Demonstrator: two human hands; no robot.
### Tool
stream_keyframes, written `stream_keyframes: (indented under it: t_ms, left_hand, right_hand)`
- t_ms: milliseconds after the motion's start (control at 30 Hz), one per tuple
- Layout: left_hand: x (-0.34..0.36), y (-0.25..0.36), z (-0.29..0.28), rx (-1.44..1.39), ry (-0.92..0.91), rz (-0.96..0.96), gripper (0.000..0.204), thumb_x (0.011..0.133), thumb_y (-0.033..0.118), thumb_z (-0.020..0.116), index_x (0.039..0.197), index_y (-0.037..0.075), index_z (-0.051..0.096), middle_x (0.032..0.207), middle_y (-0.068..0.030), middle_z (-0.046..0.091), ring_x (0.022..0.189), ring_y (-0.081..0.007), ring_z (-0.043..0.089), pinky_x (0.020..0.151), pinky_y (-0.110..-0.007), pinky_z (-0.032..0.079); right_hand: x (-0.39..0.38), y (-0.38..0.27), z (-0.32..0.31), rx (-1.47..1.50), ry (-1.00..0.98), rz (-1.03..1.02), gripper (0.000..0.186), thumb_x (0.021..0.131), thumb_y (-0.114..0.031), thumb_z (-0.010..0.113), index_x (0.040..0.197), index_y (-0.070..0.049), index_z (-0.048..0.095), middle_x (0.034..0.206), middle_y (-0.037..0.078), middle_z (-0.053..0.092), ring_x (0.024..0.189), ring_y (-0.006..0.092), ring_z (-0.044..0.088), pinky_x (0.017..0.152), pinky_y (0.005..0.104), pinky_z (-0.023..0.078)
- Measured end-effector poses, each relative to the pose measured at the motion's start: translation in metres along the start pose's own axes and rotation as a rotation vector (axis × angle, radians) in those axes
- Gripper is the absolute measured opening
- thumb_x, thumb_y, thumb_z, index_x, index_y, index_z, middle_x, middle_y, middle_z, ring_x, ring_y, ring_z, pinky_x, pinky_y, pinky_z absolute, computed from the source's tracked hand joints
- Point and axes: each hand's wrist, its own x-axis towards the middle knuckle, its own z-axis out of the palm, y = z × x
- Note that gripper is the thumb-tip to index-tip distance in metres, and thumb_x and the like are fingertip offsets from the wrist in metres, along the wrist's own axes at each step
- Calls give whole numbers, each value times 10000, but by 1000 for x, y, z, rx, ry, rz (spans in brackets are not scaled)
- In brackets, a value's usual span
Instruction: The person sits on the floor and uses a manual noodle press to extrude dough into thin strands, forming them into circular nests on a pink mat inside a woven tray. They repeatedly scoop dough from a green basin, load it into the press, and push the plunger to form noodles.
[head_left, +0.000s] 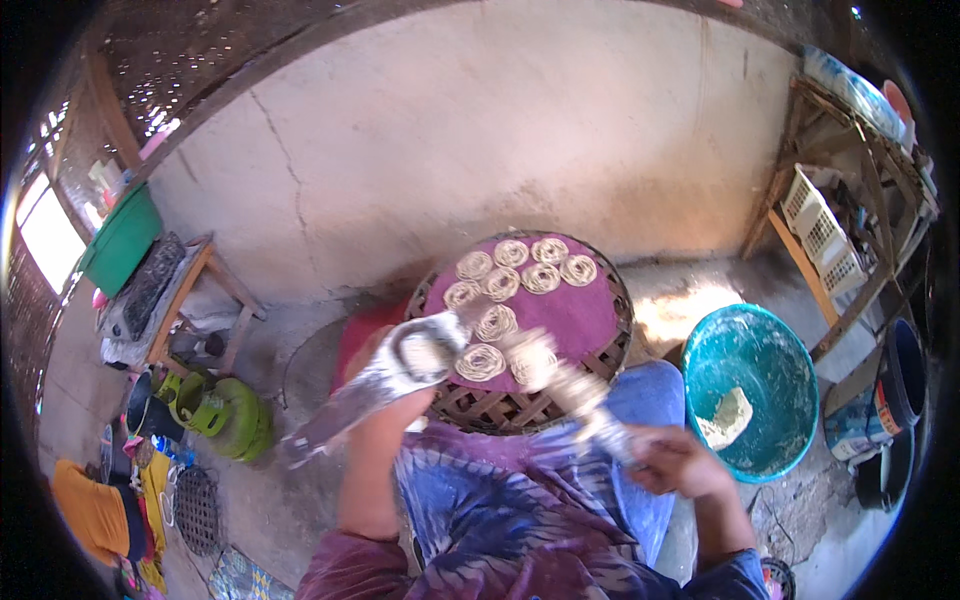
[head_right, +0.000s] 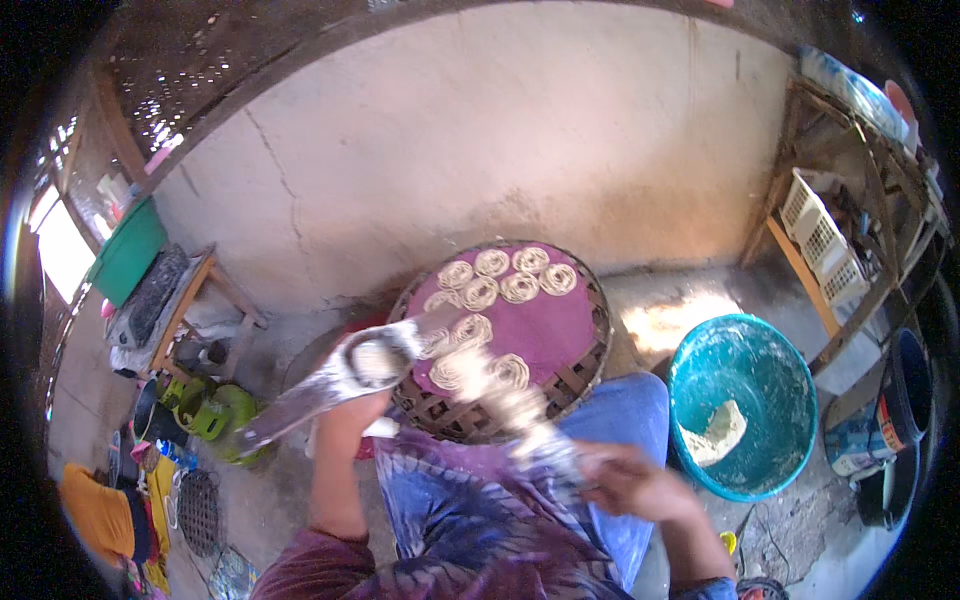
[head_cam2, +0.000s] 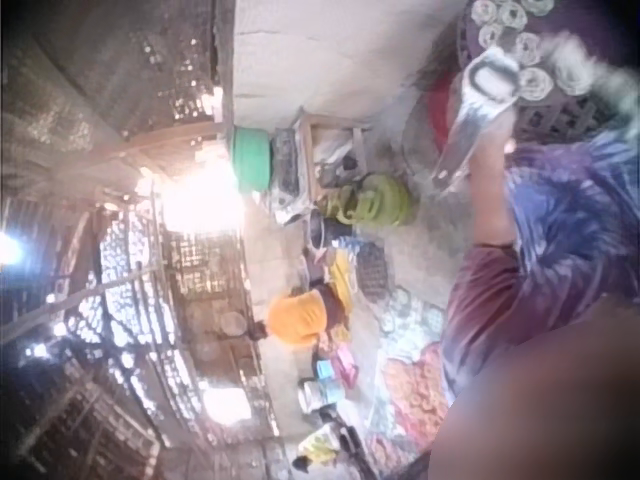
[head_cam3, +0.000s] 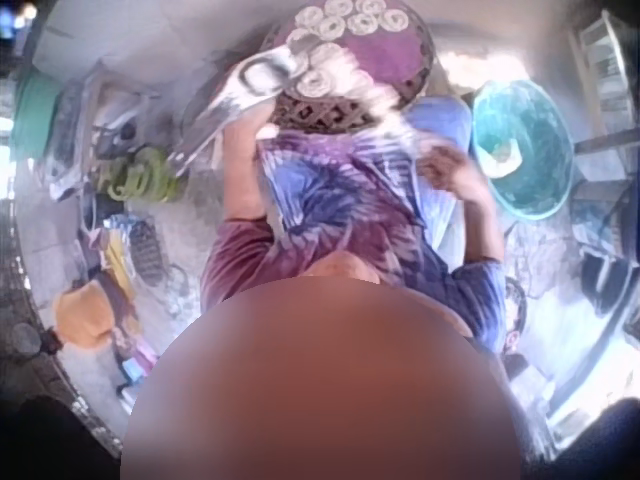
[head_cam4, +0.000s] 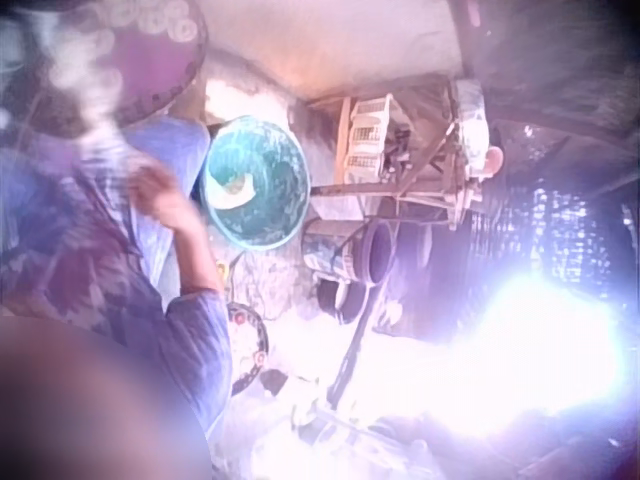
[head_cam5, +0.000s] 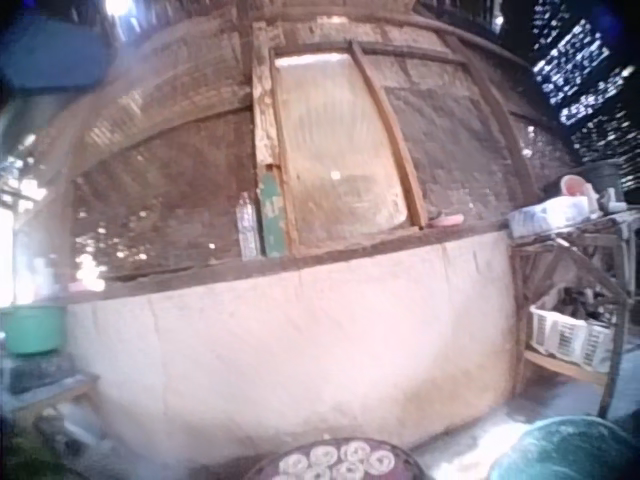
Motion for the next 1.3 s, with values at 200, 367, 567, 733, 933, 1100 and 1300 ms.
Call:
stream_keyframes:
  t_ms: [200,367,567,733,933,1100,1300]
  left_hand:
    - [-41,-98,-55,230,-47,-10,550,811,176,683,1300,-10,510,1277,-160,569,1149,-265,530,1024,-385,370]
    - [-34,-147,-90,-1130,-110,334,622,818,137,627,1358,-88,415,1312,-182,529,949,-242,586,910,-367,444]
    - [-25,-6,-21,-2006,7,-296,197,735,127,540,886,78,422,754,-29,413,592,-122,411,522,-226,354]
    - [-34,58,53,-2088,-306,-563,246,760,101,581,995,56,523,901,-62,541,826,-202,551,840,-343,454]
    - [-27,10,38,-510,-401,100,532,811,133,721,1278,-5,506,1197,-93,613,1059,-181,597,960,-304,450]
    - [-30,37,33,-743,-804,91,562,694,85,803,1199,-15,579,1125,-122,660,1026,-146,618,908,-293,480]
    - [-33,45,44,-956,-929,334,435,789,220,729,1186,93,603,1067,-121,665,970,-223,654,846,-355,507]
  right_hand:
    - [-51,74,-142,-587,928,-23,395,973,-223,516,1304,-7,539,753,44,608,650,107,524,611,277,440]
    - [-51,127,-177,-1433,835,851,233,857,-151,531,1027,-132,688,1083,216,647,993,354,653,831,466,516]
    - [5,68,-64,-642,268,-316,552,950,-452,521,1354,-75,508,1320,167,535,1277,350,448,1061,459,358]
    - [61,58,71,1004,-468,45,1078,775,-830,393,1463,-11,252,1066,267,540,919,312,569,694,355,497]
    - [39,26,25,602,111,-106,926,824,-755,414,1283,49,424,796,126,571,486,139,527,366,250,378]
    - [40,-8,15,-106,359,-426,853,849,-605,524,1379,28,308,950,133,584,614,170,588,536,289,503]
    - [38,-52,24,-986,164,-716,909,766,-446,703,1388,62,277,1236,296,508,1034,460,594,880,469,502]
